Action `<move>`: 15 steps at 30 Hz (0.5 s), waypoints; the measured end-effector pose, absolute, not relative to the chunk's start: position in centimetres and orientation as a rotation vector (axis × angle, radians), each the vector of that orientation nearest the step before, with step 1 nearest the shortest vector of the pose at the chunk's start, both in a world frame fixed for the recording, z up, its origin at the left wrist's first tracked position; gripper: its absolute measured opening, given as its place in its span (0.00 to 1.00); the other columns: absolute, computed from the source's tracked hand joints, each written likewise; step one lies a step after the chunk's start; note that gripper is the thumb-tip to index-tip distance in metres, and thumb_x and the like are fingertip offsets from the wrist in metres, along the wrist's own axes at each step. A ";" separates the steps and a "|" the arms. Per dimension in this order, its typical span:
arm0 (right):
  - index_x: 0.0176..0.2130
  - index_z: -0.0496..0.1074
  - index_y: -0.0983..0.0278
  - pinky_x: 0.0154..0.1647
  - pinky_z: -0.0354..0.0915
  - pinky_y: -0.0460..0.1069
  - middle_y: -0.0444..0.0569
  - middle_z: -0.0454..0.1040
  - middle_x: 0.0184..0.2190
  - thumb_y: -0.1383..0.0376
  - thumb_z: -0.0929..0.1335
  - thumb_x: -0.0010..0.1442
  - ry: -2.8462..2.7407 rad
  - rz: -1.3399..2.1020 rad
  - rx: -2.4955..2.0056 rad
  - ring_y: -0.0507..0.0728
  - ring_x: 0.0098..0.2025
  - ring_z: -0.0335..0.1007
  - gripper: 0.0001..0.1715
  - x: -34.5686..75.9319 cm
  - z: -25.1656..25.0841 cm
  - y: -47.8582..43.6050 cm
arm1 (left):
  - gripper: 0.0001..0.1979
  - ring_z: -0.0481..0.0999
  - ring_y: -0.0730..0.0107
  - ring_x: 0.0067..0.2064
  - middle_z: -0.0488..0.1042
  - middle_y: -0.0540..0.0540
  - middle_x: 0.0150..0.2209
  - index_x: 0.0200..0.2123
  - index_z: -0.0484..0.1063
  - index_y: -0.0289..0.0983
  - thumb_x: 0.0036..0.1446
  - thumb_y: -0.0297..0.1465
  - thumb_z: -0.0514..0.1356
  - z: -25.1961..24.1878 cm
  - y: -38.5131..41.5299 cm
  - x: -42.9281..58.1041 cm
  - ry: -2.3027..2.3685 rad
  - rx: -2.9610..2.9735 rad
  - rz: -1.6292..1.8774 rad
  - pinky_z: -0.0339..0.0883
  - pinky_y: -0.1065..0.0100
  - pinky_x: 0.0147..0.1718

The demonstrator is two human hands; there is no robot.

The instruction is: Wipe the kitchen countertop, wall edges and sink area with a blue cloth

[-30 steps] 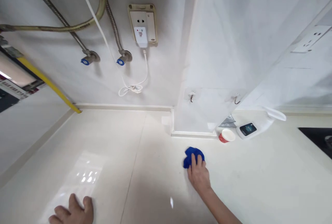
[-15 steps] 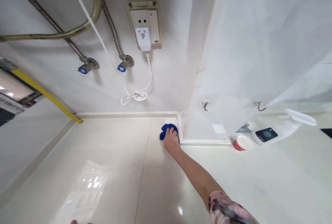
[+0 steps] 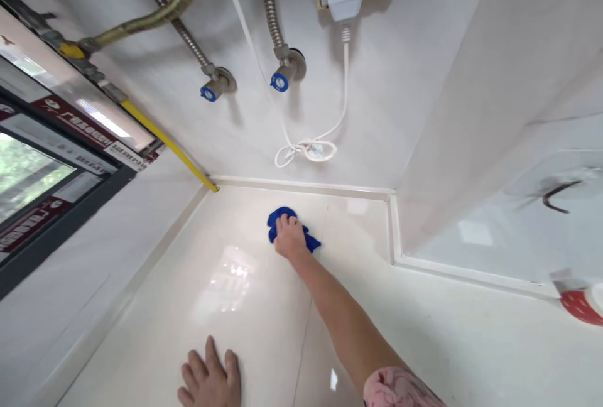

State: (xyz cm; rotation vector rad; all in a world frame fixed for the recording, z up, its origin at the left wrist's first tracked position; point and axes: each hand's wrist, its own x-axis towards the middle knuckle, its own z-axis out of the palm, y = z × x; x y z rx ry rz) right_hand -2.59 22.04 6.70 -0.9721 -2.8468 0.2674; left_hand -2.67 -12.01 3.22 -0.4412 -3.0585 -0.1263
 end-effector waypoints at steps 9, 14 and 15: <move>0.65 0.62 0.62 0.54 0.60 0.65 0.54 0.62 0.66 0.59 0.64 0.61 -2.934 0.547 -0.212 0.70 0.55 0.59 0.34 7.5 6.4 8.0 | 0.33 0.42 0.41 0.74 0.46 0.30 0.73 0.72 0.53 0.35 0.69 0.44 0.38 3.4 -11.4 -2.6 -3.110 -0.381 -0.001 0.41 0.40 0.69; 0.69 0.59 0.53 0.58 0.58 0.66 0.48 0.61 0.69 0.63 0.64 0.60 -2.984 0.530 -0.298 0.71 0.60 0.60 0.40 18.8 2.8 0.5 | 0.32 0.38 0.40 0.74 0.42 0.30 0.74 0.73 0.49 0.37 0.69 0.42 0.45 4.3 -11.2 -1.2 -3.208 -0.381 0.061 0.35 0.41 0.70; 0.70 0.57 0.50 0.58 0.59 0.66 0.47 0.61 0.69 0.66 0.64 0.58 -2.967 0.453 -0.374 0.71 0.60 0.60 0.42 21.0 1.8 -0.8 | 0.33 0.37 0.39 0.74 0.42 0.30 0.74 0.73 0.50 0.38 0.69 0.42 0.46 4.3 -11.3 -1.2 -3.203 -0.380 0.027 0.35 0.40 0.70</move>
